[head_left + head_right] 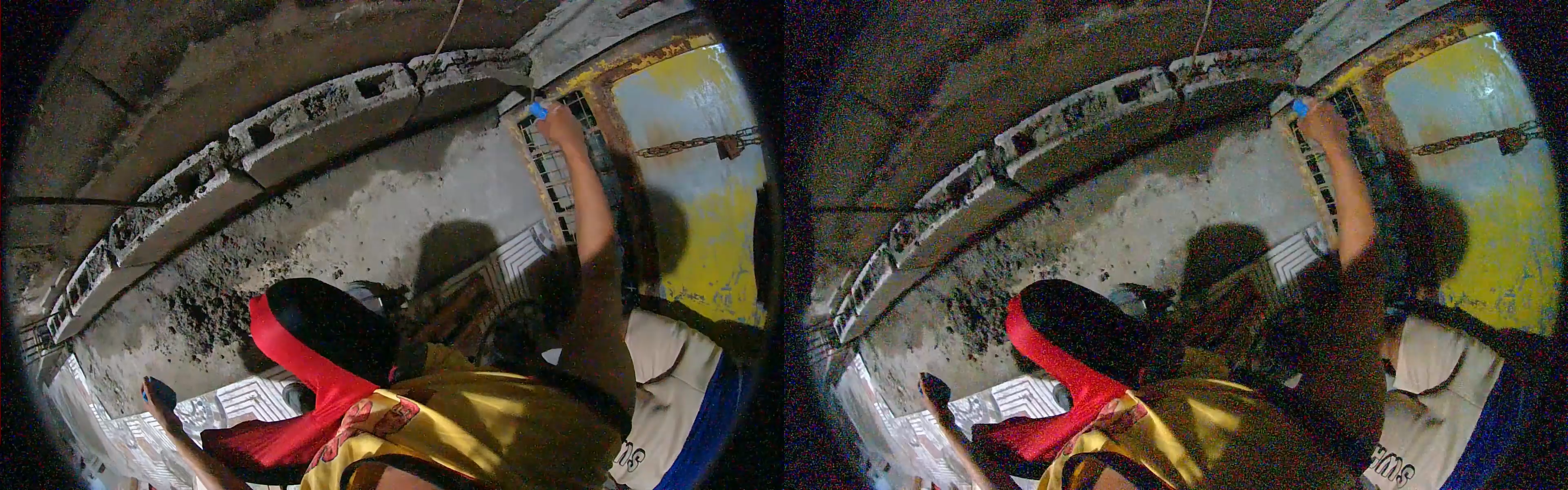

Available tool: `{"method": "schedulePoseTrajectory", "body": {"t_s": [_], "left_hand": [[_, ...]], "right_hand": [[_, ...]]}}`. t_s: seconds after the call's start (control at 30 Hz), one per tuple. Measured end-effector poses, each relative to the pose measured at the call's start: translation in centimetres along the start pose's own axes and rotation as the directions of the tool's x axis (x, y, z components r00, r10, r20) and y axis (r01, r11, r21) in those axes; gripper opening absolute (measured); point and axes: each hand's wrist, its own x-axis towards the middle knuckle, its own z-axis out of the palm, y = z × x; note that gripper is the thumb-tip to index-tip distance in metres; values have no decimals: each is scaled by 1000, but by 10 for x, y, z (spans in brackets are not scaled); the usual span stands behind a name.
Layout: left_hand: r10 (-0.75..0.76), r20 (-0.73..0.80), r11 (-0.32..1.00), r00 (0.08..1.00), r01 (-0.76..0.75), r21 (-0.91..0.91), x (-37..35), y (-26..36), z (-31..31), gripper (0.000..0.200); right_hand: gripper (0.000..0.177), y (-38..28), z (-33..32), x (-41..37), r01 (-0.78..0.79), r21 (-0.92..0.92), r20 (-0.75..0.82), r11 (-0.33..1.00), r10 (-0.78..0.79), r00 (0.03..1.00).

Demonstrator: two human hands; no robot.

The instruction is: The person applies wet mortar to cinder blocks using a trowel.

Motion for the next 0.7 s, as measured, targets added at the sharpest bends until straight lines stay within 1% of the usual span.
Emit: {"method": "schedulePoseTrajectory", "body": {"t_s": [0.03,0.07,0.1,0.13,0.17,0.2,0.23,0.27,0.33,0.37,0.4,0.43,0.47,0.5,0.53,0.57,0.6,0.63,0.67,0.7], "left_hand": [[34,-12,999,999,-34,-33,2,-2,0,53],[29,-8,999,1000,-29,-27,3,-5,-1,53],[45,-48,999,998,-45,-2,-6,2,12,53],[64,-88,998,994,-62,20,-16,11,27,53],[64,-86,998,994,-62,19,-20,17,32,53],[50,-65,997,997,-46,66,-22,23,35,53],[36,-49,994,998,-30,108,-22,27,37,53],[39,-56,994,998,-33,104,-21,29,38,53],[46,-73,993,996,-37,108,-16,30,39,55],[45,-79,993,996,-36,112,-15,29,40,56],[44,-85,992,995,-34,118,-15,28,40,57],[41,-90,993,995,-30,117,-16,27,41,58],[38,-95,993,995,-27,115,-17,25,42,58],[75,-86,994,994,-67,88,-15,26,46,59],[91,-36,992,995,-87,96,-6,20,37,60],[107,14,989,994,-107,102,6,12,26,60],[97,2,991,995,-97,96,0,11,27,60],[102,-12,994,995,-101,32,-4,16,34,59],[82,-19,996,996,-81,41,-2,18,34,58],[62,-26,997,998,-61,51,0,19,34,57]], "right_hand": [[42,4,0,3,13,68,-10,998,-12,1000],[42,9,0,5,25,136,-20,990,-22,1000],[44,23,25,19,91,51,-85,994,-87,993],[44,19,22,19,89,46,-84,995,-85,993],[48,4,16,21,10,7,67,1000,-10,998],[52,-4,14,24,-63,-39,211,997,70,975],[55,-6,8,21,-4,22,195,1000,0,981],[55,-10,5,16,1,28,190,1000,-7,982],[48,-34,-28,-5,-34,22,105,999,31,994],[44,-44,-38,-3,-41,36,161,999,35,986],[44,-31,-9,11,-39,35,166,999,33,986],[43,-6,42,39,-115,205,222,972,69,973],[42,-8,54,44,-132,269,245,954,65,967],[42,-11,65,49,-150,330,267,932,61,962],[41,-35,71,35,28,223,98,974,-51,994],[41,-61,76,20,166,62,-76,984,-161,984],[41,-83,76,-3,281,-79,-208,956,-292,934],[41,-107,74,-27,344,-244,-332,907,-412,849],[44,-141,35,-49,194,1,-146,981,-192,970],[47,-162,10,-57,-21,204,98,979,1,995]]}}
